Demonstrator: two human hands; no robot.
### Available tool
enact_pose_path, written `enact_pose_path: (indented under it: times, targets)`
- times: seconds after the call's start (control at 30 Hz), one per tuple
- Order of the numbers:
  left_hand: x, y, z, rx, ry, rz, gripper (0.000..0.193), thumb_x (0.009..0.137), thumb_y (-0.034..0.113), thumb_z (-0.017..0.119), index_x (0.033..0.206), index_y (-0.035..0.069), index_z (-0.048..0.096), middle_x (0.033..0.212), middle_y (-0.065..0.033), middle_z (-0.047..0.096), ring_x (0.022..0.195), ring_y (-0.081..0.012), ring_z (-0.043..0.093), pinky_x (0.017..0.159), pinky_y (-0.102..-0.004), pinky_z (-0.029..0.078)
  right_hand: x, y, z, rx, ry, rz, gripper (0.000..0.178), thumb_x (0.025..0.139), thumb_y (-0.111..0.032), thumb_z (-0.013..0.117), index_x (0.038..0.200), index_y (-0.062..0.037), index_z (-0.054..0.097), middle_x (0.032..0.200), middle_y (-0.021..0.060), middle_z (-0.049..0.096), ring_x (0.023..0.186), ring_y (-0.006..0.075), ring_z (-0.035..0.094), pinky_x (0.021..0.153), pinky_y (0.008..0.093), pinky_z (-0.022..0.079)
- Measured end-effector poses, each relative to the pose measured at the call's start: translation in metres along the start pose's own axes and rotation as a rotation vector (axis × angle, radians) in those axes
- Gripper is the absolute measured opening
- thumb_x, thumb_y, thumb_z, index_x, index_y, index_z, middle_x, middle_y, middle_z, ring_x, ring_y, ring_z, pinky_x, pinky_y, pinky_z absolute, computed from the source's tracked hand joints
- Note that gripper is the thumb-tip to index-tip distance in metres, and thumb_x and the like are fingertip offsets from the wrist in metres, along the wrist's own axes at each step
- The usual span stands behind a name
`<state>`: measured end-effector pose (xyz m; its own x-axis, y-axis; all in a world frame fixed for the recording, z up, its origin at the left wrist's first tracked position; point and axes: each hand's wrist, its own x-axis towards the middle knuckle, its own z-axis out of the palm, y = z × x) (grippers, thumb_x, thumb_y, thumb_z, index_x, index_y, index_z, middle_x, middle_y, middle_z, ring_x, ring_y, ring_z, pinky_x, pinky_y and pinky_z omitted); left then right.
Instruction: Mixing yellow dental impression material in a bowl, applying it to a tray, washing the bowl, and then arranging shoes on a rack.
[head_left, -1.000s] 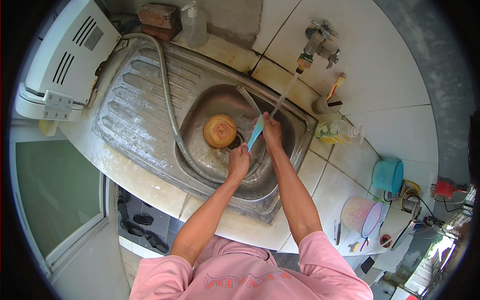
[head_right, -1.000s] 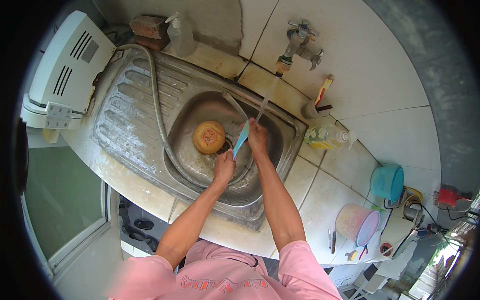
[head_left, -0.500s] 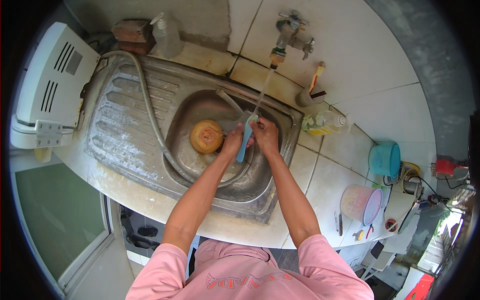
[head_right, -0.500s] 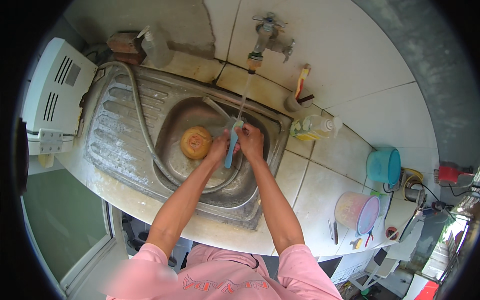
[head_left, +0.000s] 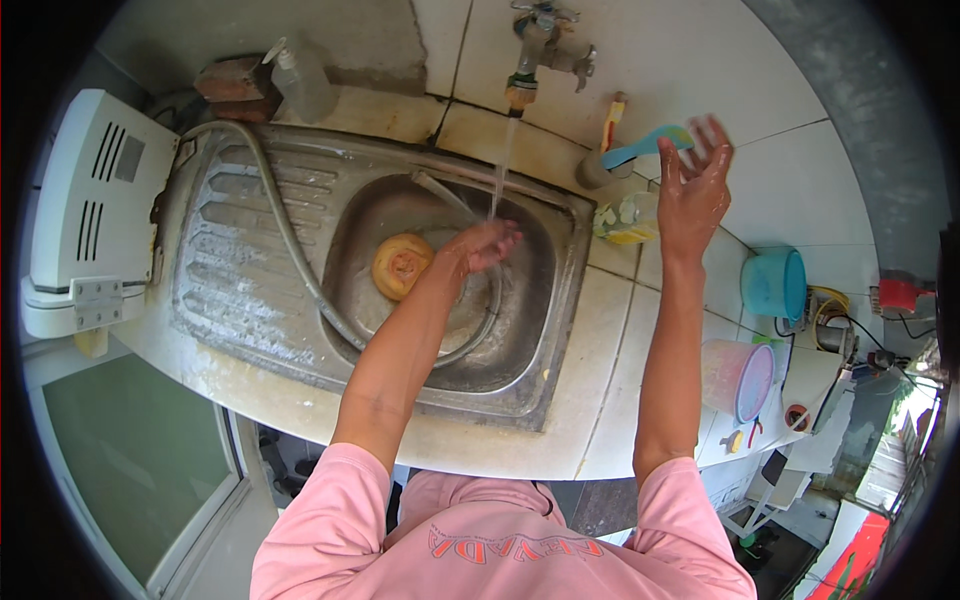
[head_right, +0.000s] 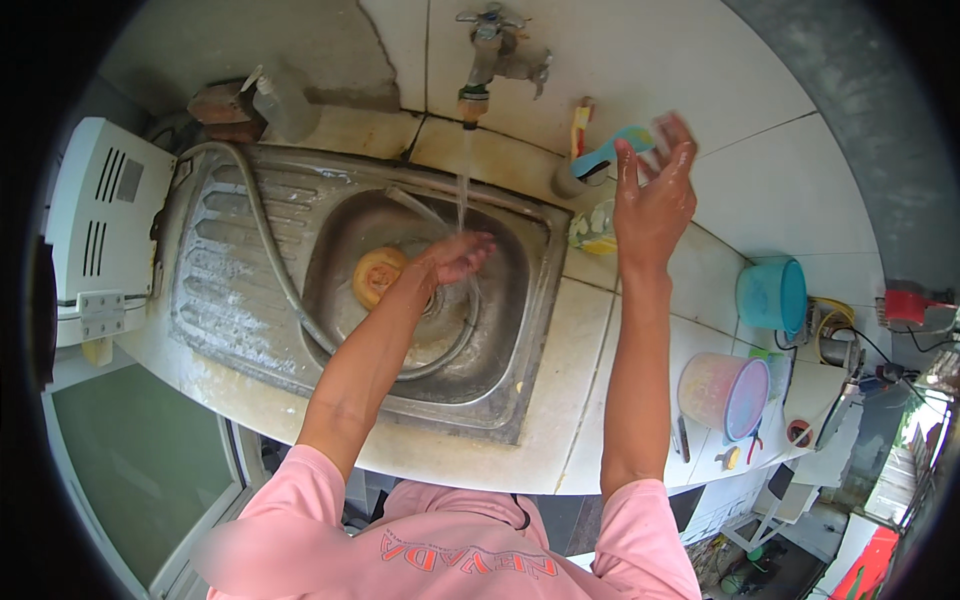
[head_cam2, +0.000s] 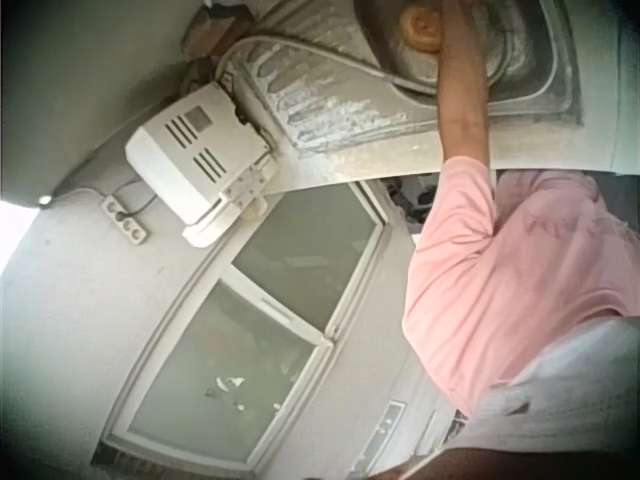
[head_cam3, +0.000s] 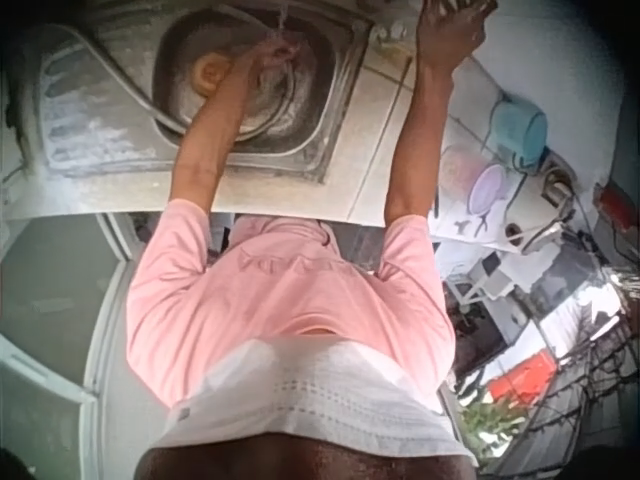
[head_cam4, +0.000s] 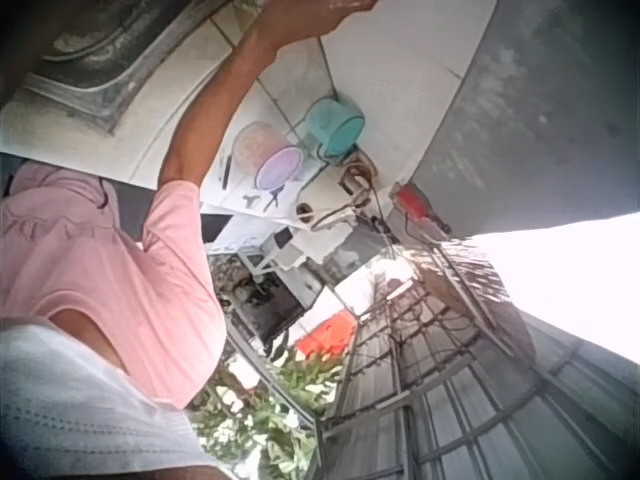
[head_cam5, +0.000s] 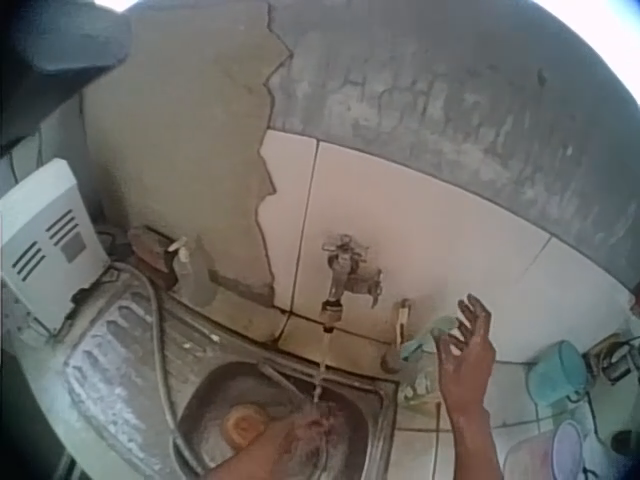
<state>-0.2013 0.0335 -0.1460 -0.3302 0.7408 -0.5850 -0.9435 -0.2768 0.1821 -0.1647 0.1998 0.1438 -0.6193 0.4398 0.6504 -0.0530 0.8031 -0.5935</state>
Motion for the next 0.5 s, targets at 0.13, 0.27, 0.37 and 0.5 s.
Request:
enact_pose_path:
  times: [0.13,0.27,0.37,0.5]
  targets:
    - [-0.093,0.013,-0.001,0.632,0.207,0.278,0.026,0.094,0.013,0.052,0.119,0.004,0.05,0.097,-0.0118,0.063,0.074,-0.021,0.062,0.066,-0.0293,0.053,-0.034,0.011,0.011,0.212,-0.057,-0.089,0.01,0.089,-0.008,0.063,0.094,0.0006,0.064,0.087,0.0119,0.07,0.08,0.0233,0.068,0.073,0.0302,0.051]
    - [-0.158,0.004,-0.013,1.668,0.606,0.793,0.055,0.081,0.017,0.071,0.129,0.006,0.047,0.122,-0.0162,0.053,0.1,-0.03,0.06,0.084,-0.0366,0.051,-0.143,0.016,0.068,0.375,-0.66,0.322,0.012,0.091,-0.01,0.059,0.096,-0.0067,0.069,0.087,0.0124,0.07,0.08,0.025,0.068,0.072,0.0324,0.05]
    - [-0.179,-0.014,-0.015,2.151,0.907,0.787,0.076,0.069,0.021,0.08,0.133,0.008,0.043,0.135,-0.02,0.041,0.108,-0.0387,0.055,0.089,-0.0442,0.049,-0.211,0.04,0.125,0.386,-0.697,0.598,0.014,0.091,-0.01,0.059,0.1,-0.0028,0.067,0.086,0.014,0.07,0.077,0.0228,0.068,0.071,0.0303,0.051]
    - [-0.194,-0.015,-0.023,1.961,0.963,0.412,0.087,0.06,0.03,0.086,0.134,0.012,0.043,0.13,-0.0224,0.044,0.109,-0.0425,0.055,0.087,-0.0488,0.051,-0.248,0.073,0.149,0.856,-0.498,1.396,0.015,0.089,-0.007,0.061,0.098,0.0046,0.063,0.084,0.0141,0.069,0.072,0.0198,0.068,0.069,0.0282,0.056]
